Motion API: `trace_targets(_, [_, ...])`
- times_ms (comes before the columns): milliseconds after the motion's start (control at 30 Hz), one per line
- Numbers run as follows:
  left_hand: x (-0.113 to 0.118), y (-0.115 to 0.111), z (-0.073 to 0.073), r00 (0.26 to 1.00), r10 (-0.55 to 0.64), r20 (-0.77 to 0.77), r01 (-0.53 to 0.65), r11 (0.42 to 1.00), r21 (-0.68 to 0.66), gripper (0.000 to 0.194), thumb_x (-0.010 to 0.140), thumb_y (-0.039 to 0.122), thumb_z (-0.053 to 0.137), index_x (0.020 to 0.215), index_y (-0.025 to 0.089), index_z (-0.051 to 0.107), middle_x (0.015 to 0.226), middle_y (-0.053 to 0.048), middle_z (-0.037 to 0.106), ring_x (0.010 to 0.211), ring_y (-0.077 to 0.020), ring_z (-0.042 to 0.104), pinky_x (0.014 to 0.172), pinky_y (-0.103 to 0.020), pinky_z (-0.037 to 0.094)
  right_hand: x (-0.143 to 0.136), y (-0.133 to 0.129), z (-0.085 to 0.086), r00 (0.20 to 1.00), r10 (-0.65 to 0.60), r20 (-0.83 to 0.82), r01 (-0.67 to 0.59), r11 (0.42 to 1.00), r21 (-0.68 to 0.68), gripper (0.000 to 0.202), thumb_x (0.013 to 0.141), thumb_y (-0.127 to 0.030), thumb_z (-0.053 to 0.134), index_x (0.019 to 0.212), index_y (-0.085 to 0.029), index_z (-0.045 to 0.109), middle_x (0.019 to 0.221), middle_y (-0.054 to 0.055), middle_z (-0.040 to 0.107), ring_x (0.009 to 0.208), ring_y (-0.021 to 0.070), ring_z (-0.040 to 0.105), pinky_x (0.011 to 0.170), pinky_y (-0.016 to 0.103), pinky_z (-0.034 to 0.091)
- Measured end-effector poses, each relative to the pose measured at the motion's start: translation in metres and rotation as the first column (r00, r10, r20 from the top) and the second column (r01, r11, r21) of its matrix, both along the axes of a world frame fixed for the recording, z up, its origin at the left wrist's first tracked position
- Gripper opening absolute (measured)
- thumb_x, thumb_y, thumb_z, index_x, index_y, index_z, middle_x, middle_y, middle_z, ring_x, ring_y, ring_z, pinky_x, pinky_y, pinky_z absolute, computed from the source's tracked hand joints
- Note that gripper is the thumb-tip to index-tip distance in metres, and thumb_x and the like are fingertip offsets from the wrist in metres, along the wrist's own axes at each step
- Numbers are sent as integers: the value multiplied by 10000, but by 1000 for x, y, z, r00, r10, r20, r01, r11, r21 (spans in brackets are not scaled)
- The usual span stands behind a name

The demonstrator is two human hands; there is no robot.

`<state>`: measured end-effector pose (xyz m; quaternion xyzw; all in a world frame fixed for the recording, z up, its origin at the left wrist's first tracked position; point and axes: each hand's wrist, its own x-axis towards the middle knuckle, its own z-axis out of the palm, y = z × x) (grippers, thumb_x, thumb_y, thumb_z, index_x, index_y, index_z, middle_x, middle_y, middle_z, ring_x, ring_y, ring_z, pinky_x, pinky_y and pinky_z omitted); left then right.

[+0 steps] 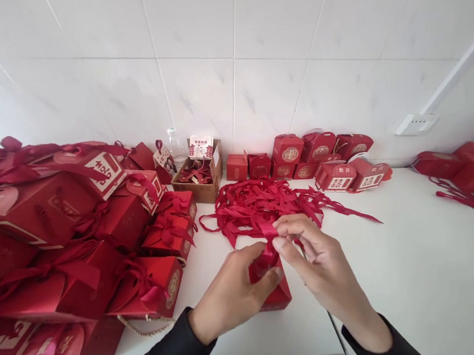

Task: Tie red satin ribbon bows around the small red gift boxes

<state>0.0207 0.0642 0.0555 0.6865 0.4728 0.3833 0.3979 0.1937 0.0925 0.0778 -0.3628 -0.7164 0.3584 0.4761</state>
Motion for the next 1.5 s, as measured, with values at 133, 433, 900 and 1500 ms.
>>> trace_targets(133, [0, 1, -1, 999, 35, 8, -35, 999, -10, 177, 968, 343, 577, 940, 171, 603, 830, -7, 628, 789, -171, 552, 732, -297, 428, 0, 0, 9, 998, -29, -49, 27, 999, -30, 118, 991, -403, 661, 995, -288, 690, 1068, 18, 673, 989, 219, 662, 903, 353, 548])
trace_targets(433, [-2, 10, 0, 981, 93, 173, -76, 992, -103, 444, 1000, 457, 489, 654, 184, 543, 602, 10, 533, 580, -123, 470, 594, -260, 395, 8, 14, 10, 944, 193, 269, -118, 955, -270, 369, 1026, -529, 557, 1295, -293, 649, 1066, 37, 721, 1015, 242, 687, 872, 374, 561])
trace_targets(900, [-13, 20, -9, 990, 120, 68, -129, 980, 154, 183, 861, 111, 599, 952, 189, 737, 959, -66, 751, 915, -208, 691, 873, -346, 534, 10, 23, -4, 919, 243, 310, -82, 888, -452, 376, 1036, -470, 469, 1230, -234, 688, 923, 55, 713, 938, 255, 679, 715, 353, 520])
trace_targets(1500, [-20, -25, -36, 941, 324, -95, -273, 896, 349, 202, 1019, 223, 546, 968, 213, 742, 952, -58, 708, 880, -187, 644, 768, -284, 494, 31, 15, 0, 949, 142, 280, -23, 921, -389, 244, 990, -480, 579, 941, -247, 633, 692, -43, 446, 581, 139, 428, 514, 262, 392])
